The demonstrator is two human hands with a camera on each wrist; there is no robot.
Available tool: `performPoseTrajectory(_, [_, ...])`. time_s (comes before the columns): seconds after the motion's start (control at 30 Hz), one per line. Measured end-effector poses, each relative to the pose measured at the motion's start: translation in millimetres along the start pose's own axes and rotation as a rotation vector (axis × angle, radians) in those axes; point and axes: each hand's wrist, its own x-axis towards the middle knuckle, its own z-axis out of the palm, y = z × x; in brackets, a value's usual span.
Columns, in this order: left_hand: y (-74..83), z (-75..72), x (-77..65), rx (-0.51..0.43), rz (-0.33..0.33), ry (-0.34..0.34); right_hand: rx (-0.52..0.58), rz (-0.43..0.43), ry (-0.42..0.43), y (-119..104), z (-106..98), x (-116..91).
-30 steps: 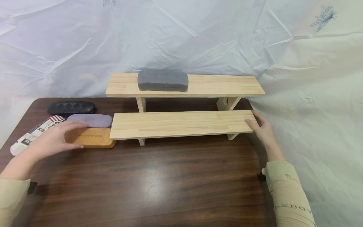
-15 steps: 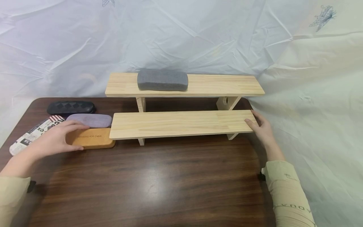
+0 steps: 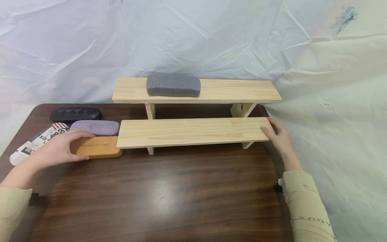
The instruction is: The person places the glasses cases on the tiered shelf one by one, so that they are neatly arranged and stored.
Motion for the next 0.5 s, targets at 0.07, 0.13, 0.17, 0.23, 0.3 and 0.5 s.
performPoseTrajectory(0.07, [-0.3,0.2,-1.3,0.004,0.002,0.014,0.006,-0.003,0.002,0,0,0])
performPoseTrajectory(0.13, [-0.8,0.4,-3.2,0.011,0.004,0.026,0.012,-0.004,0.003,-1,0,-1])
performPoseTrajectory(0.17, [-0.9,0.3,-4.6,0.016,0.004,0.031,0.015,-0.004,0.003,-1,0,-1])
performPoseTrajectory(0.23, [-1.2,-0.4,-7.5,0.022,0.006,0.04,0.02,-0.001,0.003,-2,0,-1])
performPoseTrajectory(0.3, [-1.1,-2.1,-10.7,0.032,0.004,0.044,0.022,0.0,0.001,-2,0,-1])
performPoseTrajectory(0.5, [1.2,-11.6,-18.4,0.046,-0.019,0.04,0.029,-0.004,0.008,-3,1,-2])
